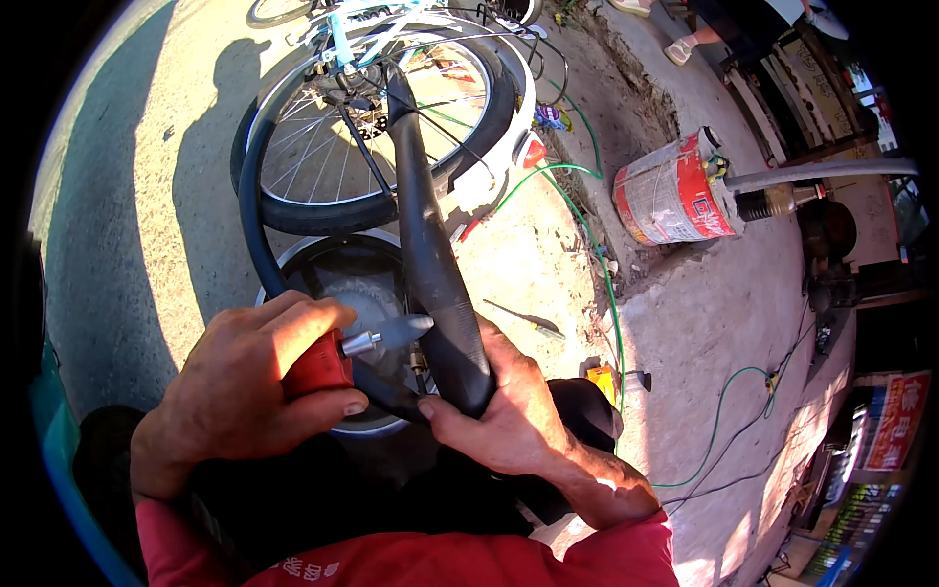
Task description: The person repairs a bicycle inner tube by using a hand-held grinding tool to roughen the surface around a puncture, while holding the tube over a metal basin.
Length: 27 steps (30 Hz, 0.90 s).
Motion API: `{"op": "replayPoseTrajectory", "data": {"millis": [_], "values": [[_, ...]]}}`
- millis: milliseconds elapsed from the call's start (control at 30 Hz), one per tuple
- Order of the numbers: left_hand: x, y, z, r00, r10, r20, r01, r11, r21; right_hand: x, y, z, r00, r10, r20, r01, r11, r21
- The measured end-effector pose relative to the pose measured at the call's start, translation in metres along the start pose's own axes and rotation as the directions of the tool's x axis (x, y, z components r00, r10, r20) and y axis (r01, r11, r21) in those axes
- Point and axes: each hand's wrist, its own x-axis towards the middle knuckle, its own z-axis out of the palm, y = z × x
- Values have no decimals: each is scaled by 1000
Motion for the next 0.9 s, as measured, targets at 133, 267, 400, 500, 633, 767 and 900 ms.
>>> {"op": "replayPoseTrajectory", "data": {"millis": [133,267,400,500,633,767,900], "values": [[2,-1,0,1000,10,-14,-10,1000,-12,1,-1,2,999,-35,20,36,998,-45],[5,-1,1,999,41,-10,-41,999,-17,1,-3,3,998,3,55,-1,999,-46],[6,-2,0,999,39,-17,-40,999,-33,1,-5,2,999,-28,26,30,997,-74],[0,-3,-1,998,29,-56,-30,999,-20,1,-2,0,998,-62,-12,61,996,-59],[-4,1,-4,1000,-22,-22,21,999,-36,1,1,-3,997,-81,-8,81,995,-57],[0,2,-4,999,-33,20,33,999,-11,0,-1,-3,1000,-27,-15,27,999,-38],[3,1,-2,1000,5,10,-5,999,-32,0,-1,-1,999,-33,5,33,999,-21]]}}
